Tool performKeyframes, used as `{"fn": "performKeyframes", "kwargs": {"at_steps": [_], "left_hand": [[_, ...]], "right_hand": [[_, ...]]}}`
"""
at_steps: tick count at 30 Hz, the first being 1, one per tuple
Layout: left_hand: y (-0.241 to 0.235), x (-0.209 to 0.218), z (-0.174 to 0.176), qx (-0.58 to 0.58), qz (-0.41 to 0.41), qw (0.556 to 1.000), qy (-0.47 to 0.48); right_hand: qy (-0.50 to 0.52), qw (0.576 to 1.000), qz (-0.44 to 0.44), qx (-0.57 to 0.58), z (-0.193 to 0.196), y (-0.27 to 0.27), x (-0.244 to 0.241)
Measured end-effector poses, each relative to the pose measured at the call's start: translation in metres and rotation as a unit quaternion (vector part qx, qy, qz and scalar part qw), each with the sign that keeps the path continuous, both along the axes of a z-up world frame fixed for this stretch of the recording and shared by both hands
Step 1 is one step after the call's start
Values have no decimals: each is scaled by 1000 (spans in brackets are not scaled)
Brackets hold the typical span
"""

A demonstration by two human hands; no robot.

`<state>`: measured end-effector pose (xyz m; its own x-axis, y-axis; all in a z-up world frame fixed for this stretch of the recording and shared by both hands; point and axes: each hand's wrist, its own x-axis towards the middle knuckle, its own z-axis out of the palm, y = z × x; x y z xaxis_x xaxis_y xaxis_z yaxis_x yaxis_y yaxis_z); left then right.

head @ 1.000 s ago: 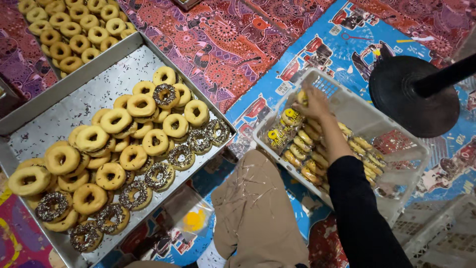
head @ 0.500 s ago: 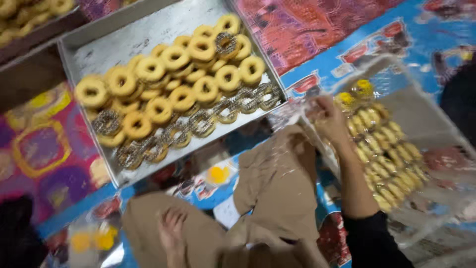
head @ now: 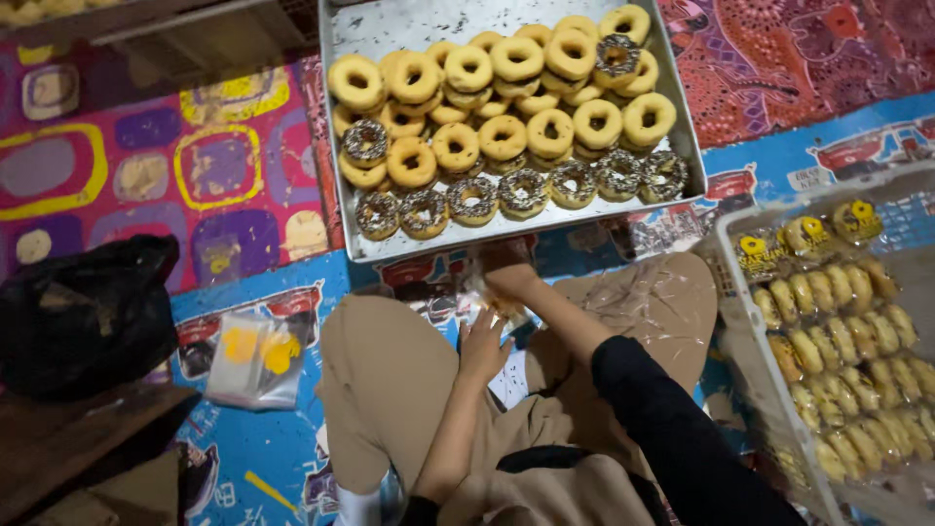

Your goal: The person sits on the floor and repeatedly picks donuts from a metal tray, places them into small plastic bags, and arranges the packaged donuts into a white crate. The process is continuous and repetitive, with the person handling donuts one at a time.

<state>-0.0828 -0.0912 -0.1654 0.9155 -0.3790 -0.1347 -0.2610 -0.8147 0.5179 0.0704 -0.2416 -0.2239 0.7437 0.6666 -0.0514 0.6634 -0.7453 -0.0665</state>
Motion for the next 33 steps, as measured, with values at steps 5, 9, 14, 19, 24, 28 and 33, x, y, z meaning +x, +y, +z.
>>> {"fn": "performKeyframes", "kwargs": {"at_steps": [5,9,14,19,24,28,33], "left_hand": [[1,3,-11,-14,4,1000,-21],[-1,3,-18,-32,12,998,-61],[1,12,-10,-93,61,993,34],[4,14,-1,-125,182,974,54],[-2,40,13,-395,216,892,-40],[-14,48,44,-410,88,885,204],[-24,25,65,-420,191,885,68]], "right_hand": [[-6,998,61,-10,-1,17,12],[44,997,49,-51,18,5,11],[113,976,-60,174,49,-27,-17],[24,984,-86,157,101,-53,-57],[-50,992,22,111,168,-51,-104],[-97,983,75,137,208,-42,-133],[-23,994,26,101,231,-43,-144]]}}
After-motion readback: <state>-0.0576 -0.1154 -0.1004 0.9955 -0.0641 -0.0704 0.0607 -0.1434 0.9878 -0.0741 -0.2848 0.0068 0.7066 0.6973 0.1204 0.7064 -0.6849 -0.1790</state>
